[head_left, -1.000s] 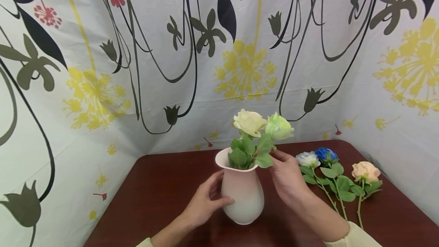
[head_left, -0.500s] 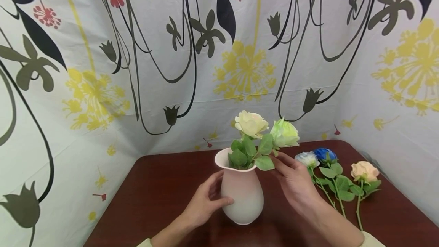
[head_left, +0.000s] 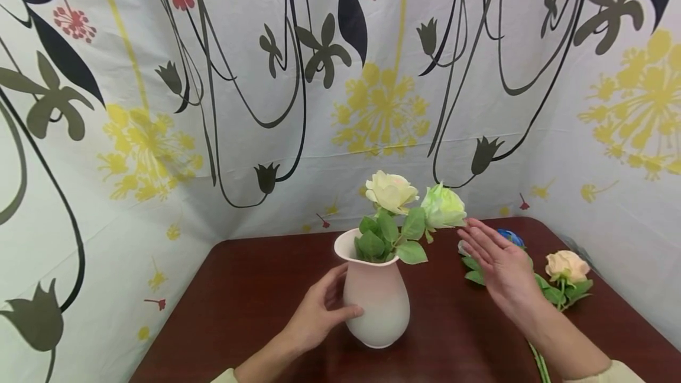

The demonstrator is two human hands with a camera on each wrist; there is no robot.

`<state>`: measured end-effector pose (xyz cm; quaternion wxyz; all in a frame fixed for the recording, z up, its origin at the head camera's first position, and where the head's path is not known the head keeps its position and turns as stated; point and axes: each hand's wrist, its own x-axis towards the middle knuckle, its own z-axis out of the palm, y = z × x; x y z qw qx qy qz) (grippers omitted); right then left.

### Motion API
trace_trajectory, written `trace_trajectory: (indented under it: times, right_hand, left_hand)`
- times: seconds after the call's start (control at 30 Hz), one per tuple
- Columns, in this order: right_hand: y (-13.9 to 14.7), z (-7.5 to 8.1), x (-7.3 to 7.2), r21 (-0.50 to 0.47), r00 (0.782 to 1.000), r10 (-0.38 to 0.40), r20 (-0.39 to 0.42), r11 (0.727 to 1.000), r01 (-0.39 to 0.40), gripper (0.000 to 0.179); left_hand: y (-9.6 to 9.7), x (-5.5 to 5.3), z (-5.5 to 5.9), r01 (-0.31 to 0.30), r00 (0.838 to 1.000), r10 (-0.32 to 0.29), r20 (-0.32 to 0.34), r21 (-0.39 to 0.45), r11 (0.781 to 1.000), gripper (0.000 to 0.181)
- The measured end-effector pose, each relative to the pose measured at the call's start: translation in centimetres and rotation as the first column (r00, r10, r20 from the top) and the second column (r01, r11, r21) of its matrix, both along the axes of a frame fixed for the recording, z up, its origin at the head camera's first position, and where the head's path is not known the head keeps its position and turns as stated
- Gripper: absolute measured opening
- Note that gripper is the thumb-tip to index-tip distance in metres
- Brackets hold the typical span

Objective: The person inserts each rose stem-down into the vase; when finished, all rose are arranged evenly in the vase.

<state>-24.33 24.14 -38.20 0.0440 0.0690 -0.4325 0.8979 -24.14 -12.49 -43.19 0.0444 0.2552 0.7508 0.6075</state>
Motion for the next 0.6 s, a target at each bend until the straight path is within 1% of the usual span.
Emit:
trace_trajectory:
  times: [0.13,0.23,0.33,0.4,0.43,0.47,0.5,0.53,0.6]
  right_hand:
    - [2.9,-1.3,-1.2,-0.009,0.999,0.034,-0.036,0.999,-0.034,0.030]
    - [5.1,-2.6,-1.9,0.017,0.998,0.055,-0.013,0.998,-0.055,0.032]
    - [6.9,-3.8,-2.4,0.102,0.997,0.056,0.043,0.993,-0.060,0.032]
    - [7.8,-4.6,-2.7,0.200,0.995,0.037,0.095,0.978,-0.056,0.023]
    - [8.2,-4.9,-2.9,0.262,0.992,0.021,0.121,0.964,-0.053,0.025]
    - [8.5,-5.2,-3.0,0.329,0.989,0.001,0.149,0.943,-0.051,0.034]
    - [8.8,-5.4,-3.2,0.404,0.986,-0.013,0.169,0.913,-0.057,0.046]
    - [9.1,-5.6,-3.3,0.476,0.981,-0.029,0.190,0.877,-0.066,0.058]
    - [9.5,-5.9,-3.5,0.621,0.977,-0.056,0.207,0.779,-0.087,0.076]
  left_hand:
    - [0.0,0.0,0.0,0.001,1.000,-0.001,0.003,0.000,1.000,0.075]
    - [0.0,0.0,0.0,0.002,1.000,-0.002,0.003,-0.003,1.000,0.075]
    - [-0.1,0.0,0.0,0.000,1.000,0.000,0.003,-0.010,1.000,0.075]
    - [-0.1,0.0,0.1,-0.001,1.000,0.001,0.001,-0.012,1.000,0.075]
    - [0.0,0.0,0.1,0.000,1.000,0.000,0.000,-0.012,1.000,0.074]
    - [0.0,0.0,0.2,0.000,1.000,0.000,0.000,-0.012,1.000,0.075]
    - [0.0,0.0,0.2,0.000,1.000,0.000,0.001,-0.012,1.000,0.075]
    - [0.0,0.0,0.2,0.001,1.000,-0.001,0.003,-0.011,1.000,0.075]
    - [0.0,0.0,0.2,0.001,1.000,-0.001,0.007,-0.012,1.000,0.075]
